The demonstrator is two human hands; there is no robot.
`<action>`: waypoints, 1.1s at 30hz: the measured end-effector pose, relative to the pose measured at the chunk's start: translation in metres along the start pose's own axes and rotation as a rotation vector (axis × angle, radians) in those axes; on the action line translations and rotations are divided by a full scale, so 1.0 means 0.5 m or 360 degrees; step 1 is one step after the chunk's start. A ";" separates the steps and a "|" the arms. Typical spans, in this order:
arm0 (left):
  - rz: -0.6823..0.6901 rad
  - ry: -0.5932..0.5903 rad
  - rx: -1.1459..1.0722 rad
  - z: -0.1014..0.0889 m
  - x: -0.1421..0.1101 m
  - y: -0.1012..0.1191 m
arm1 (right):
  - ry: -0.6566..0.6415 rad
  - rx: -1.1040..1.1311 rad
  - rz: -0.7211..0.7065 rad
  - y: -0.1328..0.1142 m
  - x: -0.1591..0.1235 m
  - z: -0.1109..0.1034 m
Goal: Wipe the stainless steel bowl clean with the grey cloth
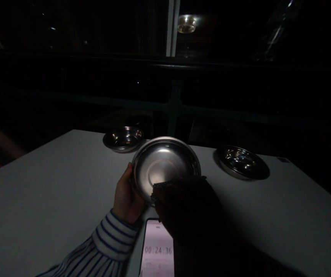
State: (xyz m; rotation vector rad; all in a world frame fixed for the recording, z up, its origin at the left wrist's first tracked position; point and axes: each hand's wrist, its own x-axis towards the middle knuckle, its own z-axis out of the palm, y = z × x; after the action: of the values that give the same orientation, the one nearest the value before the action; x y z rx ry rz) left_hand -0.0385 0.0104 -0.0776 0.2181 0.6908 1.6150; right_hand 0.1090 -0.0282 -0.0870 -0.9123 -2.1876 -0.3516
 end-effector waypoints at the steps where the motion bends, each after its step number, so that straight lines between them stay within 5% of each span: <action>1: 0.0014 -0.0009 -0.0005 0.000 0.001 0.000 | -0.0017 0.0004 -0.0019 0.002 0.003 -0.005; 10: 0.0093 -0.0013 0.0043 -0.007 0.007 -0.002 | -0.0063 -0.0016 -0.0197 0.040 0.012 -0.027; 13: -0.0011 -0.0027 0.0018 -0.003 0.000 -0.007 | -0.0075 -0.0077 -0.0172 0.028 0.010 -0.022; 19: -0.0188 -0.0126 -0.0044 0.008 -0.015 -0.013 | 0.0253 -0.0246 -0.0302 0.009 0.000 0.005; 24: -0.0262 -0.0065 0.0016 0.007 -0.017 -0.014 | 0.0181 -0.0388 -0.0427 0.043 0.026 -0.002; 28: -0.0207 -0.0033 0.0012 0.003 -0.015 -0.013 | 0.0055 -0.0415 -0.0448 0.072 0.048 -0.030; 33: -0.0071 -0.0005 0.0011 -0.002 -0.008 -0.004 | 0.0146 -0.0403 -0.0417 0.081 0.056 -0.049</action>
State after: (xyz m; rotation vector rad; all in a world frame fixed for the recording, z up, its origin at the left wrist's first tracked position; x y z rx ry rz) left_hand -0.0368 0.0061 -0.0784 0.2087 0.6947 1.5694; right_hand 0.1368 0.0025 -0.0510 -0.7236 -2.2131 -0.7961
